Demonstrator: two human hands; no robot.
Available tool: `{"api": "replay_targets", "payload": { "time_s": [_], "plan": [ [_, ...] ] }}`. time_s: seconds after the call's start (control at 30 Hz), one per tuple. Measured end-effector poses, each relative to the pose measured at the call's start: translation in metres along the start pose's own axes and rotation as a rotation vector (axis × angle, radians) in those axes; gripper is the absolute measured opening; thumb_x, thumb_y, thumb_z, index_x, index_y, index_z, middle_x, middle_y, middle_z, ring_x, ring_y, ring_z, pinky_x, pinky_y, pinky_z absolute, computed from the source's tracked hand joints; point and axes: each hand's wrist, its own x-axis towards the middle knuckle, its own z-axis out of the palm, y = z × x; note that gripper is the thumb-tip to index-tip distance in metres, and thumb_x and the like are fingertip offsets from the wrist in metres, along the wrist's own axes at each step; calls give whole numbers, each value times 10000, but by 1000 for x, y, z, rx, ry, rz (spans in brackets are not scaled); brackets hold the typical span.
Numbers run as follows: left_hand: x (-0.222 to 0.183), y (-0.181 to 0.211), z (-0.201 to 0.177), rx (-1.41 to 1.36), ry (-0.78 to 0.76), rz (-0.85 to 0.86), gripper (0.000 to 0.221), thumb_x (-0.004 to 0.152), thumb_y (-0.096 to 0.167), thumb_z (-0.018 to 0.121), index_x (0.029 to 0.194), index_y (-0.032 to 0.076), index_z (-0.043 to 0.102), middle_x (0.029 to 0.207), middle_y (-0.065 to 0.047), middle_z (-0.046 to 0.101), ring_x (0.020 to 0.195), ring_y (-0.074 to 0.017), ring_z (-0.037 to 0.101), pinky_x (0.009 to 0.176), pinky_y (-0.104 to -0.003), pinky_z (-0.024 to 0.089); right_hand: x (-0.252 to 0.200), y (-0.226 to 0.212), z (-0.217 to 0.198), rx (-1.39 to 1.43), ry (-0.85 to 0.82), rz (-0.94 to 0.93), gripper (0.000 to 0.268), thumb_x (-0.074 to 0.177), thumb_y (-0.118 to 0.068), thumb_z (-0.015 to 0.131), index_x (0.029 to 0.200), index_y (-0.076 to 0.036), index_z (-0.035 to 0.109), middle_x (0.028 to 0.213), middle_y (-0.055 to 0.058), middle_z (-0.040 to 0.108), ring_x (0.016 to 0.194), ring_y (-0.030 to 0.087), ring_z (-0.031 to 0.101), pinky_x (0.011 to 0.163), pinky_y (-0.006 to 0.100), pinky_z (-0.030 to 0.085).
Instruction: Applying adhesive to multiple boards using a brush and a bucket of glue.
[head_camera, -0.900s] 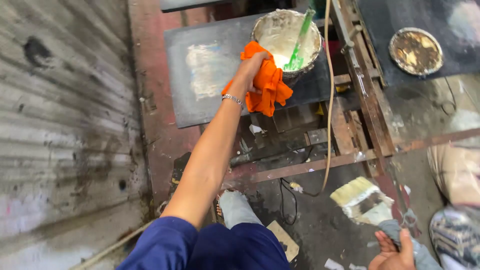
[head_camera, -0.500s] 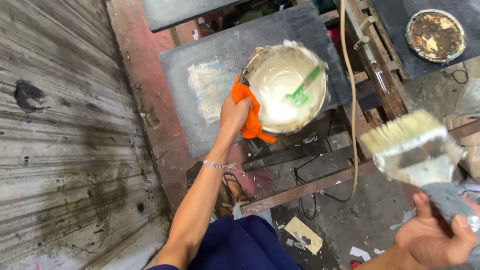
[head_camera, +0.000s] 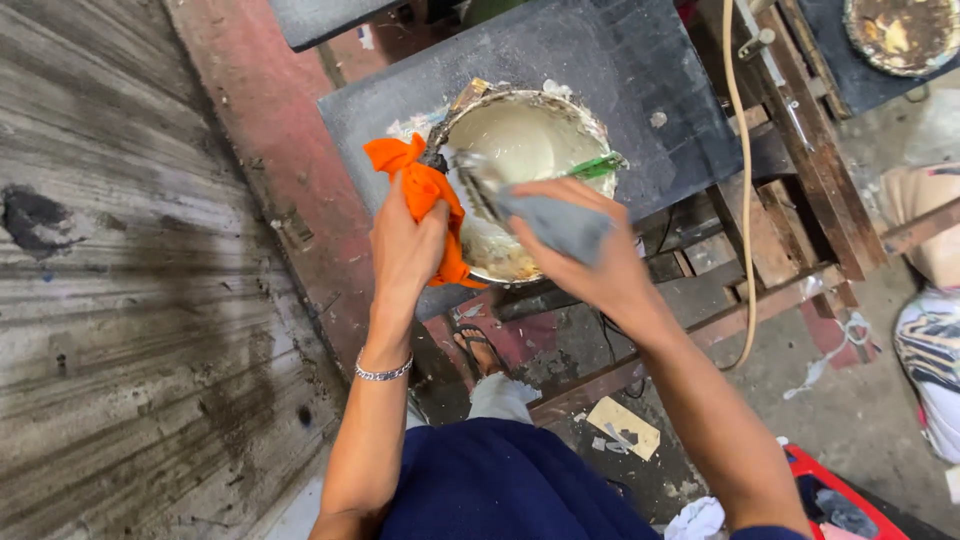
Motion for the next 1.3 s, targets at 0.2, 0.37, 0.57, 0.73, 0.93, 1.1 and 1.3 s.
{"api": "replay_targets", "payload": {
  "time_s": [0.2,0.37,0.57,0.73,0.93,1.1,1.3],
  "plan": [
    [23,-31,-57,-25,-40,153,330,890,184,556,1194,57,567,1156,-255,611,1160,-545,604,952,-641,453,34,27,89,-264,-173,-31,451,748,-54,774,1180,-132,672,935,220,684,878,522,677,749,593,552],
    [26,-49,-117,-34,-53,103,629,904,176,539,1506,29,437,1455,-300,510,1327,-553,496,1109,-673,363,48,11,153,-238,-231,97,329,814,-75,756,1136,-127,710,907,196,730,890,481,708,812,518,564],
    [46,-71,-180,-23,-5,172,777,894,208,609,1561,-70,320,1597,-299,357,1463,-490,362,1210,-608,236,79,-61,192,-45,-8,194,173,867,-138,755,1039,-154,765,887,91,764,887,187,720,856,373,555],
    [105,-142,-206,-20,90,131,513,899,266,670,1391,154,575,1336,-99,614,1329,-318,571,1121,-532,400,73,-86,183,357,322,518,260,880,-78,698,1132,-17,709,902,198,718,796,256,764,766,381,682],
    [128,-129,-263,-139,182,-9,301,802,158,586,1093,163,662,1012,-30,701,926,-186,658,825,-345,513,46,-92,141,566,763,657,273,883,-78,584,1119,23,679,908,197,740,763,323,779,716,307,704],
    [179,-125,-289,-180,295,-132,249,785,140,595,1014,188,678,866,42,627,772,-92,598,646,-259,490,29,-48,99,312,955,662,269,883,-175,587,1118,-57,648,898,98,682,834,300,795,801,304,747],
    [246,-100,-311,-87,303,-3,802,814,132,559,1608,169,453,1001,103,601,832,-39,521,686,-188,480,43,24,104,-345,424,316,225,1039,-186,690,1177,-9,697,1197,155,696,1124,282,664,1010,421,512]
  ]
}}
